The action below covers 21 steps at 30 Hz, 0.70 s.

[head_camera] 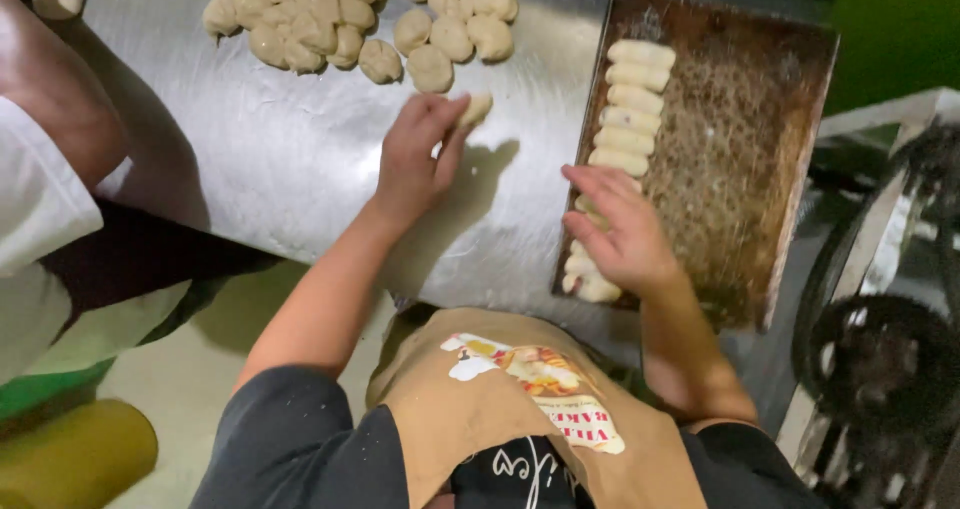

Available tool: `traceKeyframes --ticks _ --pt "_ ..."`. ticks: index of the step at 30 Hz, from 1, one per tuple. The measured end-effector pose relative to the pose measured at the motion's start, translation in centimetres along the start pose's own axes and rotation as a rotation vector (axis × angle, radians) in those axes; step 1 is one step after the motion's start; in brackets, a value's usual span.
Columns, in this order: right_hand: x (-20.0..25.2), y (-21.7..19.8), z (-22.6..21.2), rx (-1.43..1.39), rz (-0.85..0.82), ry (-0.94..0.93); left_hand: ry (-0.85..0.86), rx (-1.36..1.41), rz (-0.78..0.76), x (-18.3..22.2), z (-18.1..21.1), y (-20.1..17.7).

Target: Rapidly shaping small pieces of dough into rolls and arranging them neatly on a baking tray.

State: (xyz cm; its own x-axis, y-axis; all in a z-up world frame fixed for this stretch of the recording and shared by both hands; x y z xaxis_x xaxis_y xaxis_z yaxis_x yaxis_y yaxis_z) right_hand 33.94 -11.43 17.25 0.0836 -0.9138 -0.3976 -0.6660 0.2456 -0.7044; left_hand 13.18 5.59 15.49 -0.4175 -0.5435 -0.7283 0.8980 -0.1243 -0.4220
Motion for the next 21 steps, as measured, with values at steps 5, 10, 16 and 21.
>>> traceKeyframes --ticks 5,10,16,21 --pt "6.2 14.9 -4.2 -0.015 -0.229 0.396 -0.214 -0.413 -0.582 12.2 -0.7 -1.0" --pt "4.9 20.5 -7.2 0.387 -0.323 0.590 -0.059 -0.155 -0.290 18.2 -1.9 -2.5" --pt "2.6 21.9 -5.8 0.425 -0.234 0.263 -0.124 -0.158 -0.699 17.0 1.8 -2.4" --pt "2.4 21.3 -6.4 0.492 -0.241 0.077 -0.149 -0.349 -0.781 16.8 1.7 -2.3"
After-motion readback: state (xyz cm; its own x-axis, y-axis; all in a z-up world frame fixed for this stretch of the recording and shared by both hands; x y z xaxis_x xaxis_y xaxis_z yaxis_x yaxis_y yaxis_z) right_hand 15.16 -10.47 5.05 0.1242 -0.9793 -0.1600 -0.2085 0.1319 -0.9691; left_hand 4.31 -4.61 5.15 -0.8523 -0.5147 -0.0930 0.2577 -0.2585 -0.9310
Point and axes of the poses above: each hand's wrist, its own x-axis away from the middle knuckle, its own y-axis out of the palm, z = x × y, the point moved 7 cm from there along -x, towards the middle knuckle, and after that the axes turned 3 degrees about x, right-handed, at the moved point
